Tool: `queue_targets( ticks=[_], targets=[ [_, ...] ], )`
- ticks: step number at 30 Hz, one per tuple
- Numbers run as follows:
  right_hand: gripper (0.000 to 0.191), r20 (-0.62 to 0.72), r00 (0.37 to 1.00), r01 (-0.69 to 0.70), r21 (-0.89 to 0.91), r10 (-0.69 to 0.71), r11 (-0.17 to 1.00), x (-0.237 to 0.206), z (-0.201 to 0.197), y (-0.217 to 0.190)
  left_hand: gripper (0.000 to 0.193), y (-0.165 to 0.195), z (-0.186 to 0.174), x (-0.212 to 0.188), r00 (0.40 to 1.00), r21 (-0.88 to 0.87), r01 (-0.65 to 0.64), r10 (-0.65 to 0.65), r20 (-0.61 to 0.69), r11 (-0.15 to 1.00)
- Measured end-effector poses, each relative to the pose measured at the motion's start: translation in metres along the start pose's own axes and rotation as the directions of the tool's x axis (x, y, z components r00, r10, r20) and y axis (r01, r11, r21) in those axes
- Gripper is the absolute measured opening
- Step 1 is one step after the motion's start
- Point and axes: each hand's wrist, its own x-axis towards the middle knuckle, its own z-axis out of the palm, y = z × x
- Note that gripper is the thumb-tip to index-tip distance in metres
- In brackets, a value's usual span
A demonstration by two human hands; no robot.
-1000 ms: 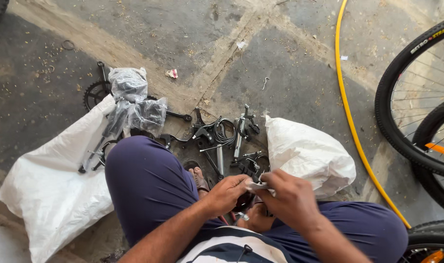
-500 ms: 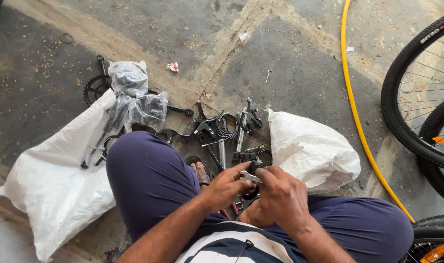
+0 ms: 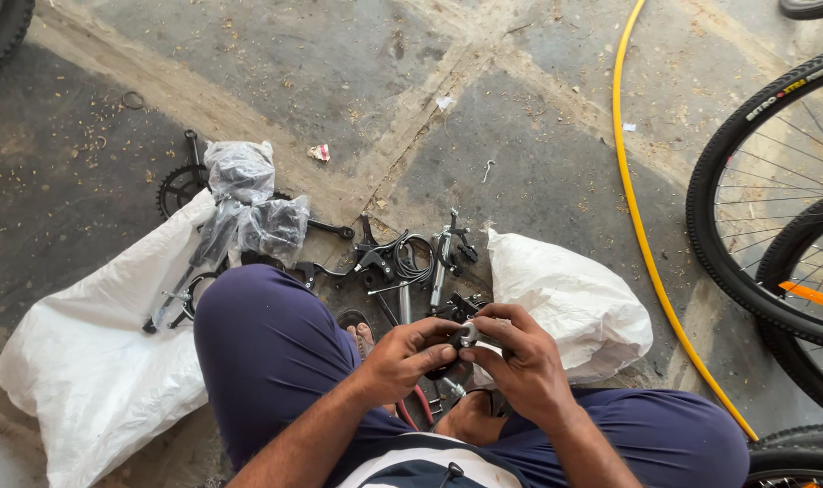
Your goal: The person sits on the floor and uses pliers to adjust and tighten a small metal bicycle component. They repeatedly reposition the part and apply pressure with the tool to secure it.
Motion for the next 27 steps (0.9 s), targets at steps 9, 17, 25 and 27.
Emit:
queue_targets(
  ticks=[9,17,25,27],
  targets=[
    [0.028,-0.019,0.997,-0.075,0.096,0.077,0.993,0.012,0.019,-0.003,0.041,0.009,-0.002,0.006,0.99,-0.287,-0.029,-0.012,-0.14,0.957],
    [0.026,-0.091,0.983,0.165,0.098,-0.157,0.981,0.006,0.038,0.005,0.041,0.008,0.001,0.006,0.987,-0.42,0.054,-0.112,-0.115,0.906],
    [0.028,0.048,0.988,-0.153,0.386,0.145,0.91,0.006,0.006,0.004,0.038,0.01,0.001,0.009,0.965,-0.178,0.03,-0.075,-0.252,0.984],
    [0.025,0.131,0.986,-0.091,-0.107,0.105,0.99,0.014,-0.012,-0.009,0.038,0.01,-0.001,0.009,0.959,-0.107,0.029,-0.058,-0.279,0.994]
  ],
)
